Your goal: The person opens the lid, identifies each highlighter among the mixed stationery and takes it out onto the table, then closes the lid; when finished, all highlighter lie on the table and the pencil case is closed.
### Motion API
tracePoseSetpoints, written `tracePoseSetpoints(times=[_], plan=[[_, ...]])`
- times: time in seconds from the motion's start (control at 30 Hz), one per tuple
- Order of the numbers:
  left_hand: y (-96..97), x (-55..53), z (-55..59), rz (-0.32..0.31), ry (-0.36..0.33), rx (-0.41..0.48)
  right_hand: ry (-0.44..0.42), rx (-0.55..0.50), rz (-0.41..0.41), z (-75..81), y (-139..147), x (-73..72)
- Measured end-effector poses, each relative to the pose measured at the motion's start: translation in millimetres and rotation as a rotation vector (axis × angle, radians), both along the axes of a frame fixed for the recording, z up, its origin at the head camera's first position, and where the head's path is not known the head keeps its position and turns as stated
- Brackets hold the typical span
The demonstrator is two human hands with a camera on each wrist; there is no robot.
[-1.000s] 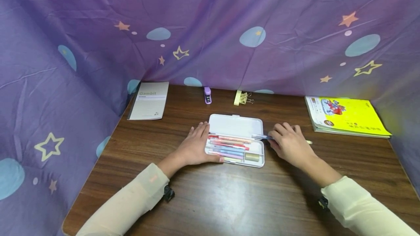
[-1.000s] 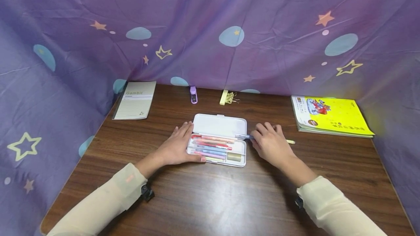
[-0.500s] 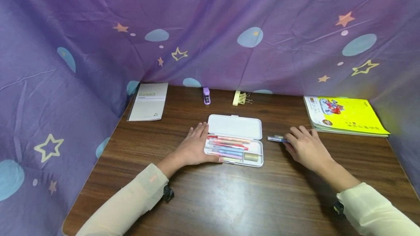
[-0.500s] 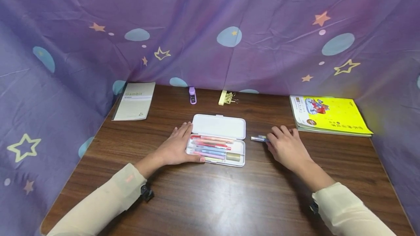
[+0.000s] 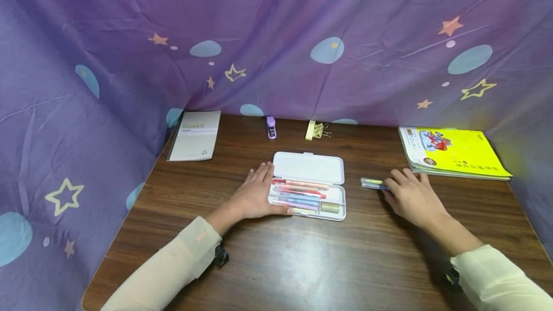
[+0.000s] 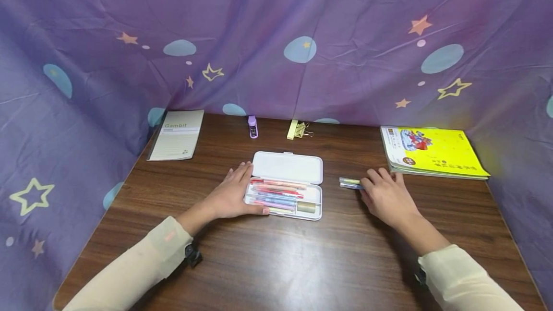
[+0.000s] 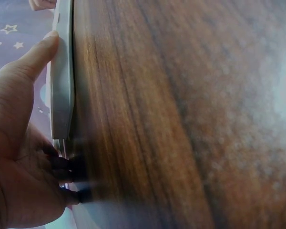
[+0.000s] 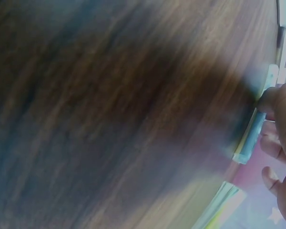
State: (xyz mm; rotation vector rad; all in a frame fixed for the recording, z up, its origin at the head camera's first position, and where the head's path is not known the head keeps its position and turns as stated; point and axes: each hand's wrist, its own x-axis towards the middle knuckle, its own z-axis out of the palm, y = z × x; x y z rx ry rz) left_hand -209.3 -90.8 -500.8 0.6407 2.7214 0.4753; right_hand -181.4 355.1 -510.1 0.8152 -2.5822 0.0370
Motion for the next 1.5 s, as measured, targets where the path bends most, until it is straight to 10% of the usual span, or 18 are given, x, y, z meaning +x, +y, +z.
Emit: tracePoseSetpoints(times=[0.97, 1.5], plan=[[0.3, 0.3, -0.7, 0.007, -0.010, -0.001, 0.019, -0.007, -0.004, 3.6, -7, -3.9], [-2.3, 0.1, -0.1, -0.009, -0.009, 0.007, -0.085, -0.036, 0.156, 13.9, -113, -27.0]])
